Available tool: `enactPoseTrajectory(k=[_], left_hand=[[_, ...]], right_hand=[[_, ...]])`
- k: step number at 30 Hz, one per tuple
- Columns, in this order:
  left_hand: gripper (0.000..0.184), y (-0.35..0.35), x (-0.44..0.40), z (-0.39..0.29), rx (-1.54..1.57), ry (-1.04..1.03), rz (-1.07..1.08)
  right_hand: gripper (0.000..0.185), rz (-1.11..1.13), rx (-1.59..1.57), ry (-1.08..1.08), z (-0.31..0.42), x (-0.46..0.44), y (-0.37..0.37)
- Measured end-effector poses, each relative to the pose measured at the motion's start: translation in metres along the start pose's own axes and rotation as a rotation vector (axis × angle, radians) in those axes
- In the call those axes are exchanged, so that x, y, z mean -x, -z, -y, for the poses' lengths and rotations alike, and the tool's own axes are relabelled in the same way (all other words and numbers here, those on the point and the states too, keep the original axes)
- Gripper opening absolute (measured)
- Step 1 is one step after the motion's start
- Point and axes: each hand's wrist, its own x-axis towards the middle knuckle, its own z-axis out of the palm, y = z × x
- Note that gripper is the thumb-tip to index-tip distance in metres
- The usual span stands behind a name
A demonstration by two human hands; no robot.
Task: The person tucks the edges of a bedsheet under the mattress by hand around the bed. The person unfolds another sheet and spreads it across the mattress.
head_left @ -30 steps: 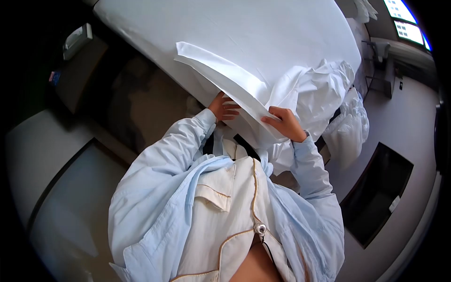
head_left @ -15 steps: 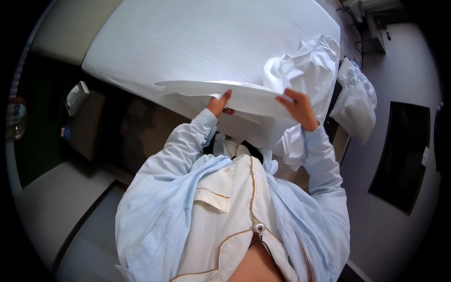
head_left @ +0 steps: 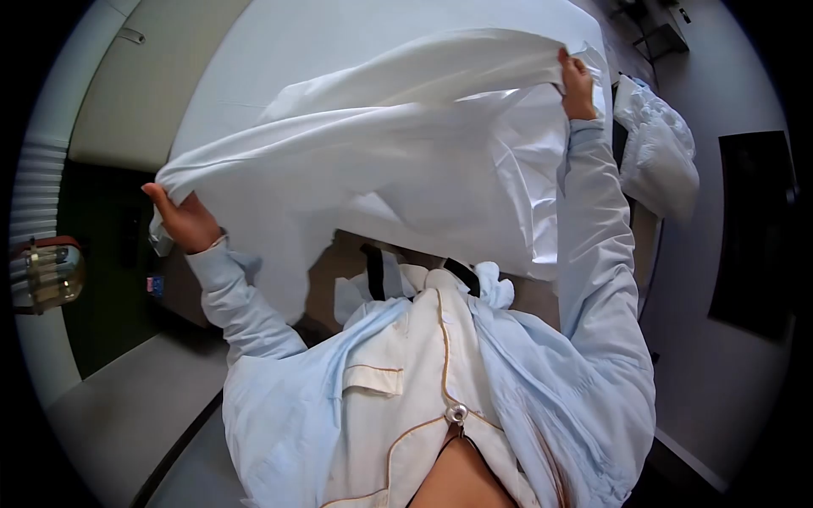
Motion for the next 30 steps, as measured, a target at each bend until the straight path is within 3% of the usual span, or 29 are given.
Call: enactPoseTrajectory(k=[1, 2, 3, 4, 5, 7, 8, 9, 11, 15, 16, 17, 19, 20, 23, 25, 26, 27, 30], left_hand=[[0.048, -0.016, -0.003, -0.020, 0.107, 0.089, 0.139], [0.046, -0.014, -0.012, -0.011, 0.029, 0.028, 0.101], [0.043, -0.022, -0.014, -0.007, 0.049, 0.174, -0.055], [0.039, -0.022, -0.006, 0.005, -0.049, 0.254, 0.009], [0.035, -0.039, 0.019, 0.011, -0.340, 0.308, -0.090], [0.041, -0.023, 0.059, 0.045, -0.559, 0.469, -0.098], [0.043, -0.011, 0.084, 0.063, -0.548, 0.371, -0.039], [0.046, 0.003, 0.111, 0.077, -0.538, 0.281, 0.024], [0.049, 0.022, 0.149, 0.088, -0.490, 0.134, 0.020], [0.051, 0.025, 0.174, 0.028, -0.459, 0.280, -0.111], [0.046, 0.022, 0.172, 0.017, -0.382, 0.247, -0.130], [0.047, 0.020, 0.167, 0.006, -0.409, 0.173, -0.114], [0.046, 0.009, 0.156, -0.007, -0.264, 0.015, -0.221], [0.048, 0.000, 0.154, -0.017, -0.198, 0.002, -0.185], [0.049, -0.032, 0.141, -0.029, 0.036, -0.007, -0.027], [0.045, -0.035, 0.139, -0.002, 0.356, 0.165, -0.047], [0.042, -0.031, 0.142, 0.032, 0.196, 0.246, -0.193], [0.041, -0.021, 0.153, 0.072, 0.031, 0.331, -0.340], [0.042, 0.007, 0.176, 0.130, 0.341, 0.620, -0.112]], right_hand=[[0.032, 0.059, 0.031, -0.006, -0.020, -0.003, -0.006], [0.035, 0.136, -0.028, 0.047, -0.017, 0.019, -0.022], [0.039, 0.218, -0.087, 0.102, -0.010, 0.051, -0.042], [0.042, 0.265, 0.123, 0.282, -0.032, 0.068, -0.051], [0.046, 0.315, 0.333, 0.461, -0.055, 0.088, -0.057], [0.053, 0.554, 0.471, 0.562, -0.075, 0.170, -0.075], [0.063, 0.832, 0.366, 0.288, -0.057, 0.212, -0.086], [0.072, 0.930, 0.599, 0.503, -0.063, 0.243, -0.095], [0.079, 1.093, 0.557, 0.353, -0.075, 0.281, -0.104], [0.078, 0.995, 0.541, 0.121, -0.060, 0.296, -0.118], [0.060, 0.980, 0.478, 0.012, -0.049, 0.289, -0.122], [0.060, 0.986, 0.467, 0.020, -0.060, 0.278, -0.121], [0.042, 0.889, 0.354, 0.168, -0.092, 0.254, -0.112], [0.032, 0.707, 0.333, 0.306, -0.055, 0.251, -0.111], [0.030, 0.537, 0.278, 0.461, 0.015, 0.223, -0.084], [0.029, 0.489, 0.224, 0.596, 0.030, 0.210, -0.057], [0.028, 0.454, 0.212, 0.603, 0.033, 0.211, -0.049], [0.027, 0.481, 0.163, 0.386, 0.038, 0.218, -0.039], [0.016, 0.515, 0.389, 0.592, 0.042, 0.231, -0.007]])
